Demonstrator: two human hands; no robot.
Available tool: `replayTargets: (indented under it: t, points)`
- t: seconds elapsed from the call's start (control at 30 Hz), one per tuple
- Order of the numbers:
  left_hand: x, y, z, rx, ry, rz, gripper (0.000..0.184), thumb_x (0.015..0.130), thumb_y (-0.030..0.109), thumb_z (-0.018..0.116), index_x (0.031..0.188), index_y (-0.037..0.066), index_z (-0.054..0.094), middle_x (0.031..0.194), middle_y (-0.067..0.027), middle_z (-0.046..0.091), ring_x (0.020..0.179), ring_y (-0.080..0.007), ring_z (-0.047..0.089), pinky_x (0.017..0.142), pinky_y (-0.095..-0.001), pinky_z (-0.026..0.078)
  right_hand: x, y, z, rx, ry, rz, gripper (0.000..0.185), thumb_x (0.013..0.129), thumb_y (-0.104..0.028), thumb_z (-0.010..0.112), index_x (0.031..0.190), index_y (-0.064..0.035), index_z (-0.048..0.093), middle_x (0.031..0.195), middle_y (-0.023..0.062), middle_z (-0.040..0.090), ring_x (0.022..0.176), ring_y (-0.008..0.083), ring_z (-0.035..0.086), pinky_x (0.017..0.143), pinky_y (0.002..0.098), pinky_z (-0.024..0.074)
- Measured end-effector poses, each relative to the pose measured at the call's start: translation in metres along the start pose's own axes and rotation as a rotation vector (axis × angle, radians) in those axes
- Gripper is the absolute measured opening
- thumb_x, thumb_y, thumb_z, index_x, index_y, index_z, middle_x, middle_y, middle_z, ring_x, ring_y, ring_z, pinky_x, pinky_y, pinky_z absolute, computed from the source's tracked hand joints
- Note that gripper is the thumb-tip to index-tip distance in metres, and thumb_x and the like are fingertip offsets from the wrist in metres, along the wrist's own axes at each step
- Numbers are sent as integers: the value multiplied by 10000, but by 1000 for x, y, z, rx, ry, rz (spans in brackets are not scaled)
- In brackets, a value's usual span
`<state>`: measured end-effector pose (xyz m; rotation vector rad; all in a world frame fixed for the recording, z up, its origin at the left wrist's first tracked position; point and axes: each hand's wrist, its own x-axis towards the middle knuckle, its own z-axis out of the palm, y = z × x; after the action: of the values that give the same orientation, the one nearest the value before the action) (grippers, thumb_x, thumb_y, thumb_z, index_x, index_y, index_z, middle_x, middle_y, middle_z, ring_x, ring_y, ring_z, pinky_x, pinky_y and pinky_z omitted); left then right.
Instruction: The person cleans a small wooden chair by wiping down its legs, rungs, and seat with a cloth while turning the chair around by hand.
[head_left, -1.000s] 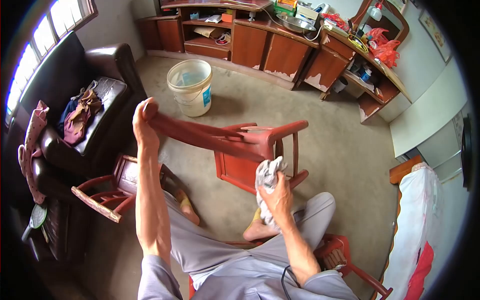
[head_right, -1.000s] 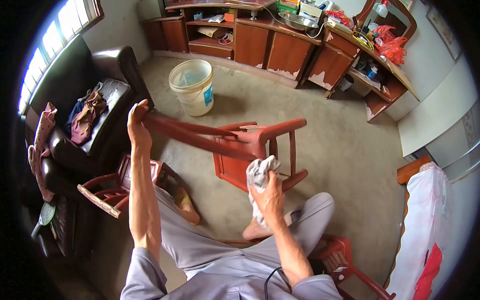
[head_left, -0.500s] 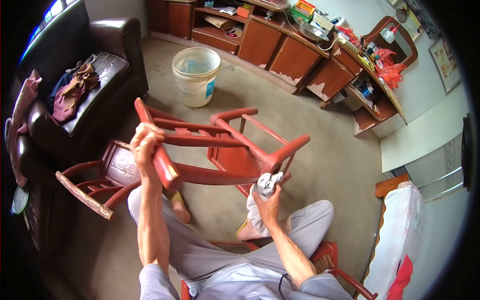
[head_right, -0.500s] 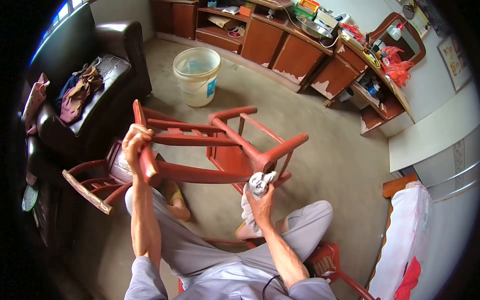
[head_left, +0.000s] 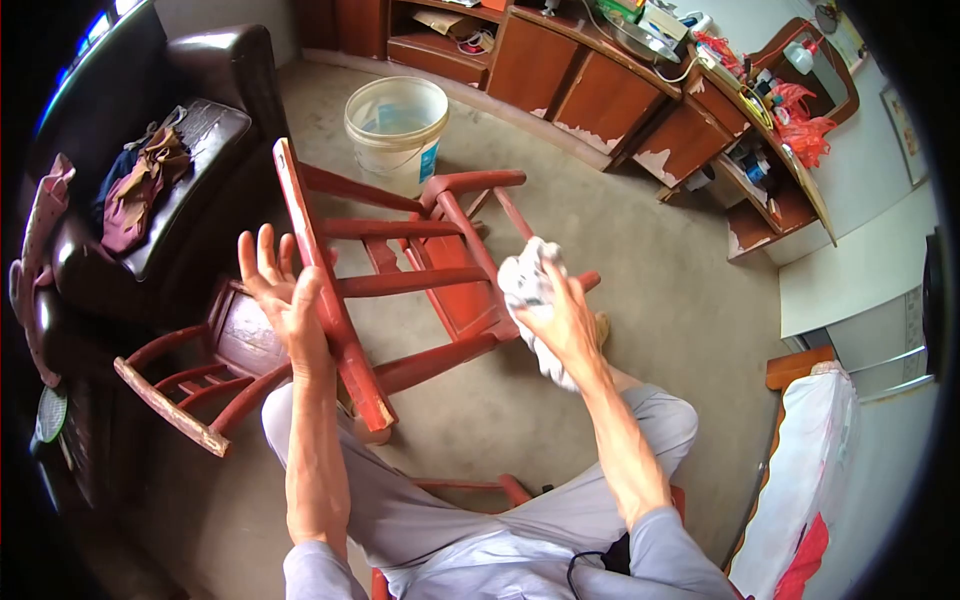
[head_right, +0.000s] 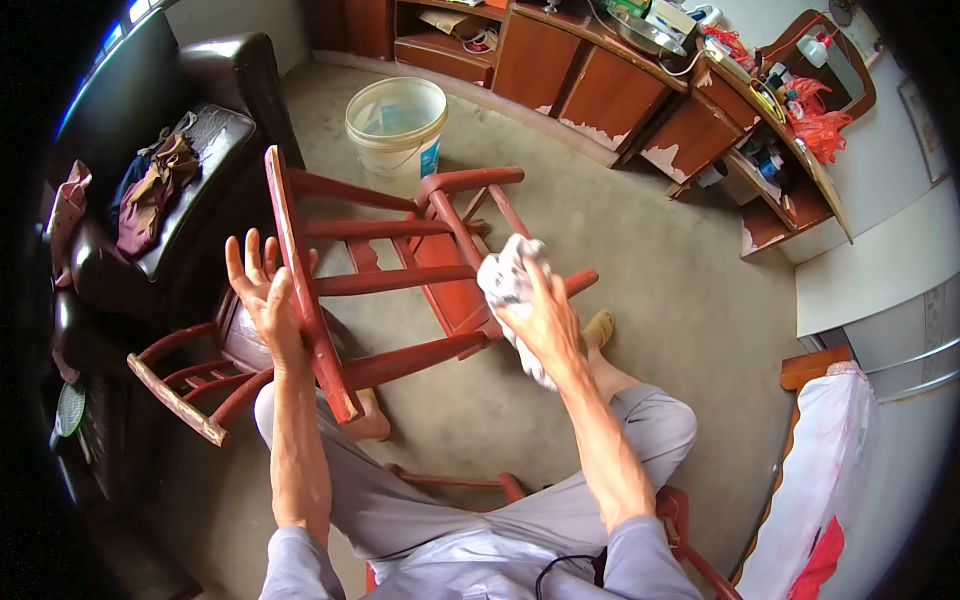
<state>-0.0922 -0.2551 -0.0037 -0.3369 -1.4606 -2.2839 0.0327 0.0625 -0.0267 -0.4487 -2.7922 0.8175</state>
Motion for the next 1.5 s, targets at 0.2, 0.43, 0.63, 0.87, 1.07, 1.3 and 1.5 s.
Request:
replayTargets:
  t: [0.2, 0.43, 0.63, 0.87, 1.07, 1.3, 1.5]
  points:
    - [5, -6, -37, -269, 147, -434, 821, 940, 128, 694, 1598, 133, 204, 1427, -138, 505, 1263, -237, 581, 1061, -492, 532, 56, -2, 75, -421, -281, -159, 792, 799, -244, 805, 1506, -205, 448, 1194, 275, 548, 870, 460, 700, 776, 531, 591]
    - [6, 9, -50, -206, 107, -731, 443, 925, 237, 715, 1325, 107, 574, 1010, -9, 634, 754, -114, 655, 655, -249, 583, -31, 18, 66, -619, -268, -505, 522, 818, -64, 684, 1326, -132, 588, 1030, 191, 549, 751, 348, 671, 622, 437, 595]
    - [-7, 28, -46, -6, 112, -754, 325, 889, 229, 712, 1103, 109, 500, 857, -18, 552, 602, -105, 603, 507, -261, 537, -19, 9, 12, -527, -464, -271, 676, 767, -286, 827, 1410, -276, 620, 1093, 199, 576, 832, 376, 704, 736, 478, 610]
    - [-3, 30, -33, 210, 116, -749, 452, 896, 387, 680, 1213, 87, 564, 872, -3, 570, 595, -80, 575, 478, -234, 506, 124, -26, 36, -360, -247, -332, 670, 825, -401, 769, 1443, -258, 555, 1147, 245, 603, 957, 460, 670, 828, 530, 566]
    - [1, 28, -30, 308, 105, -748, 462, 914, 432, 640, 1160, 41, 624, 843, -11, 614, 590, -66, 562, 482, -224, 485, 178, -56, 127, -624, -267, -703, 630, 796, -177, 783, 1385, -272, 583, 1135, 209, 564, 962, 374, 673, 842, 493, 560]
    - [0, 29, -32, 247, 142, -755, 386, 914, 376, 646, 1109, 51, 576, 803, -46, 605, 542, -100, 568, 453, -256, 489, 194, 11, 98, -1140, -425, -659, 399, 789, -174, 757, 1182, -230, 718, 1051, 194, 621, 893, 359, 717, 737, 449, 607]
    - [0, 25, -30, 215, 140, -729, 422, 945, 423, 629, 1128, 42, 630, 823, 0, 609, 576, -57, 563, 485, -207, 480, 94, 10, 48, -626, -352, -519, 646, 734, -146, 826, 1341, -216, 618, 1112, 223, 571, 856, 400, 702, 727, 502, 611]
